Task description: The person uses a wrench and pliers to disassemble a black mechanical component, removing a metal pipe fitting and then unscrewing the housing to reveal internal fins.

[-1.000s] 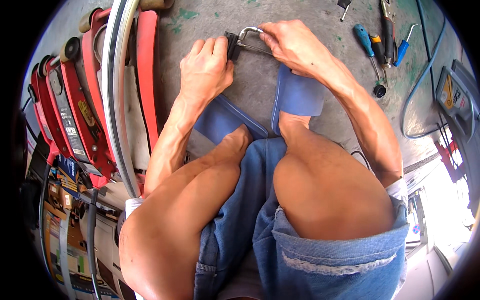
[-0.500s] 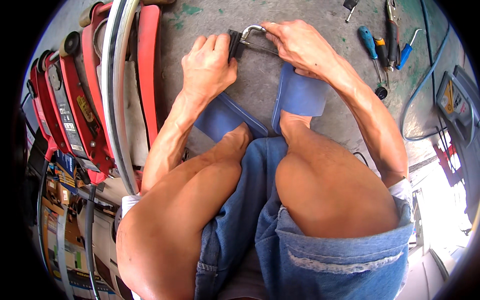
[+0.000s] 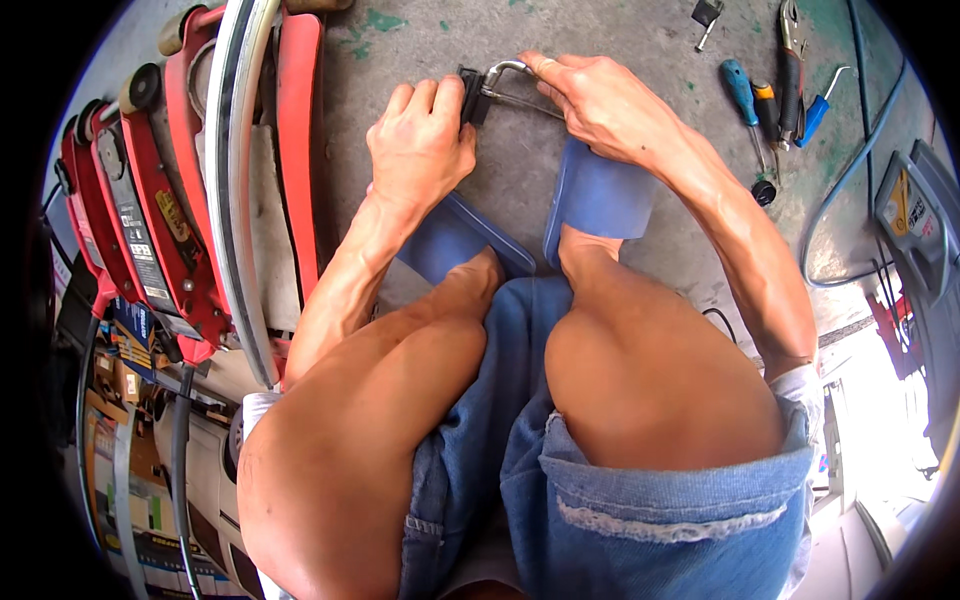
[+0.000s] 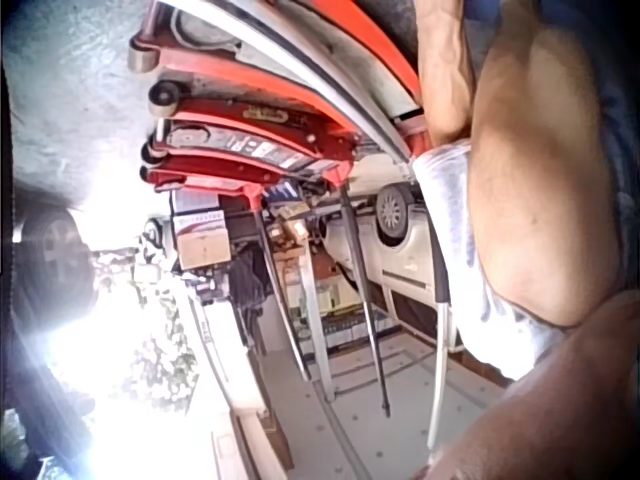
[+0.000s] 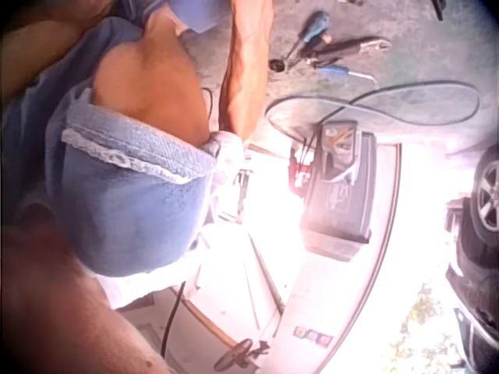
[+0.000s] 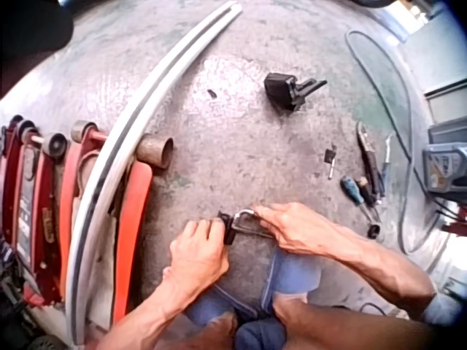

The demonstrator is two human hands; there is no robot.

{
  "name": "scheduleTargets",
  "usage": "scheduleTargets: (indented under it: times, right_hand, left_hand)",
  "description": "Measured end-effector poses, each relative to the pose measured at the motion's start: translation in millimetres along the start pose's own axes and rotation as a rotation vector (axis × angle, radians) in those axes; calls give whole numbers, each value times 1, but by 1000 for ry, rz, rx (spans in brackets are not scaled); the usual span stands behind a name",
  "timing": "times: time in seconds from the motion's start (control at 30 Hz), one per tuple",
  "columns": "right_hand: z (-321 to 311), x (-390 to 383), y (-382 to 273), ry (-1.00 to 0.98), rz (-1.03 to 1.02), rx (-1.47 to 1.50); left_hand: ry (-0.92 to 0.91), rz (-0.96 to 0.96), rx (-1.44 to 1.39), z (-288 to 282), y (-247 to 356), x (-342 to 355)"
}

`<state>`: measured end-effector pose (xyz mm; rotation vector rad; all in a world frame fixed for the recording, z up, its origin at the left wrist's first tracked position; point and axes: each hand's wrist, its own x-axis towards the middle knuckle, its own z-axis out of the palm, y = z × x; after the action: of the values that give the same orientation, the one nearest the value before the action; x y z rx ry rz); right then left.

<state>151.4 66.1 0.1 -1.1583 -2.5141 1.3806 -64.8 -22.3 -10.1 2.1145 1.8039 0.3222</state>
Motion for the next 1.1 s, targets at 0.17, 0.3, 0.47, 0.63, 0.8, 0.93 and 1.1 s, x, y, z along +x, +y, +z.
scheduleTargets:
  times: [0.17,0.3,0.47,0.63,0.8,0.93,1.1]
  right_hand:
    - [4,5,3,-26,-14,6]
    - [6,6,-4,-142,147,153]
    - [-9,7,-6,-278,341,363]
    - [-17,8,0,-370,333,403]
    - [-7,6,18,-341,395,542]
    - [-8,6,13,-268,506,780]
    - [-18,11,6,-335,726,1047]
  left_hand:
    - [-35,-8,13,-3,1,2]
    - [-91,-26,31,-3,2,-5]
    - [-102,-59,36,-5,2,-7]
    - [-118,-103,14,-4,4,-8]
    - [-46,-131,33,2,9,1]
    - [-22,-137,55,3,12,3]
    - [-23,-98,63,1,10,7]
